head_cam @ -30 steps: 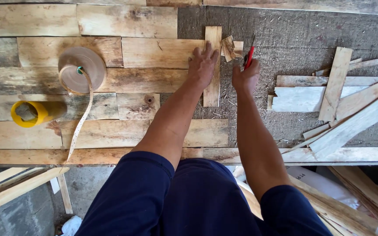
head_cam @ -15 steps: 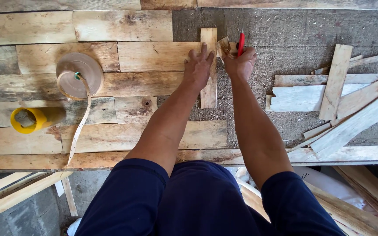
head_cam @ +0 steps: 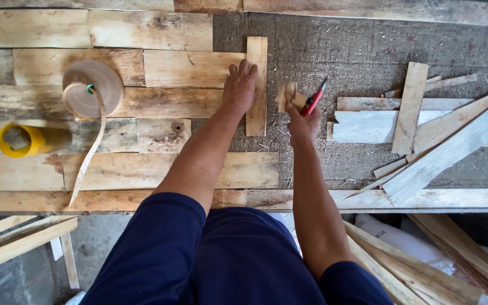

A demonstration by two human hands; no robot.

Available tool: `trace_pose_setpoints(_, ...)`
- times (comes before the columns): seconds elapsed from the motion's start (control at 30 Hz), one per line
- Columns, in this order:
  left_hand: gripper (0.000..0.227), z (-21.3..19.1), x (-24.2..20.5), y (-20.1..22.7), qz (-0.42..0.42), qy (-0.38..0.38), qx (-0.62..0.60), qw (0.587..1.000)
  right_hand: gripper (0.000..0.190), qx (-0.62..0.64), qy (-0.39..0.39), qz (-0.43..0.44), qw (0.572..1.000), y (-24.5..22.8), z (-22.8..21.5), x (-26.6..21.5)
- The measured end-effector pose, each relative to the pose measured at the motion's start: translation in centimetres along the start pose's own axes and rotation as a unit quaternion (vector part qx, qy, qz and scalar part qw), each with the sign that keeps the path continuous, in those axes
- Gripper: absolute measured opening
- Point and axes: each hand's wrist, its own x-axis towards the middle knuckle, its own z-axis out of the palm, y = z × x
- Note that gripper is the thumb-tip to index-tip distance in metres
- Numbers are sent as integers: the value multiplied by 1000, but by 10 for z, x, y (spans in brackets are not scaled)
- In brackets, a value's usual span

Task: Applying and trimming thin wood panels onto a surface.

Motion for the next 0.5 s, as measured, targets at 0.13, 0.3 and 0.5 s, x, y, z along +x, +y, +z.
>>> trace_pose_setpoints(0.13, 73, 62, 11, -30, 62, 126, 25, 990, 44, 144, -73, 9, 987, 27, -14, -12)
trace_pose_setpoints(0.3, 38, 49, -56, -5, 1, 257, -302, 918, 47, 173, -143, -6, 974, 9, -4, -49)
trace_pose_setpoints(0.5, 27, 98, -121, -13, -10, 305, -646, 700, 40, 85, -292, -45, 952, 32, 26, -76)
